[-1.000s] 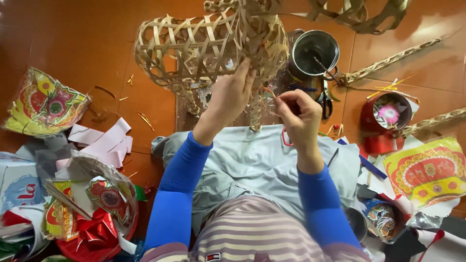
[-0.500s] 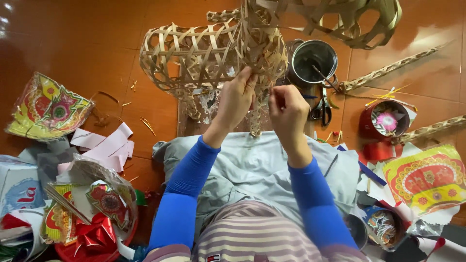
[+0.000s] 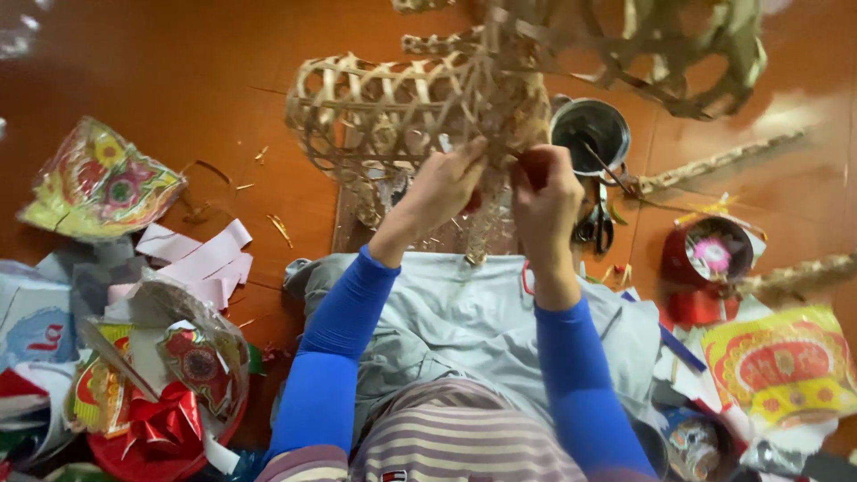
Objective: The person sits on the floor weaving thin bamboo strips into an openwork animal-shaped lantern frame, tucking and tightening strips by hand and trimming excess with scissors. They rotate the frame to work on different sides and set it down on the floor beside them.
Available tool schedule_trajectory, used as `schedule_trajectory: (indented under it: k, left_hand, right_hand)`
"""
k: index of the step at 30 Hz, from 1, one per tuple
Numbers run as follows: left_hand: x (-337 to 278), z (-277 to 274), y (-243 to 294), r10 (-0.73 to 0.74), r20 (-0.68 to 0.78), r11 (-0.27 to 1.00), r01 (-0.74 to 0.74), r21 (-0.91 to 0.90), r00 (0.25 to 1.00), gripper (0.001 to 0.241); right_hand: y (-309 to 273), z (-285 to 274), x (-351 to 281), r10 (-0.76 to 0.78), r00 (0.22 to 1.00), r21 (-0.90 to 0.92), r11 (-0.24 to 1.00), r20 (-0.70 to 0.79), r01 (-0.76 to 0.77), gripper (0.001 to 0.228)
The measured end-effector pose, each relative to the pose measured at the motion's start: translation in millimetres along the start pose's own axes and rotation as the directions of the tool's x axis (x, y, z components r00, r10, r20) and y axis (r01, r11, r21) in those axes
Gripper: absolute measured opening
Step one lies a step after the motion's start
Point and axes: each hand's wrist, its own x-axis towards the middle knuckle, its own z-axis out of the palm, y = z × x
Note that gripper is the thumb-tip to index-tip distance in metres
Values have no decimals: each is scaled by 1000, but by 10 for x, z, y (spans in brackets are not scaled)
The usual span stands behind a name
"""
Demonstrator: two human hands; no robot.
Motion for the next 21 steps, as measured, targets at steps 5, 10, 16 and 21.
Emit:
schedule_trajectory:
  k: [5,10,16,21]
  left_hand:
    - [178,-119,364,-285,148,934,309,-176,947,36]
    - [228,17,229,-223,124,957,242,-161,967,33]
    - [336,32,331,-144,55,989,145,-16,988,35]
    - [393,7,552,-160,80,930,123,346,984,24]
  right_hand:
    - [-31,-143,134,106,990,45,993,93,-111,21]
    - [475,-271,388,223,875,196,923,429,-331,5]
    - [418,-374,579,390,720,161,809,574,-566,13]
    - [563,-395,607,277,616,343,633,738,-694,9]
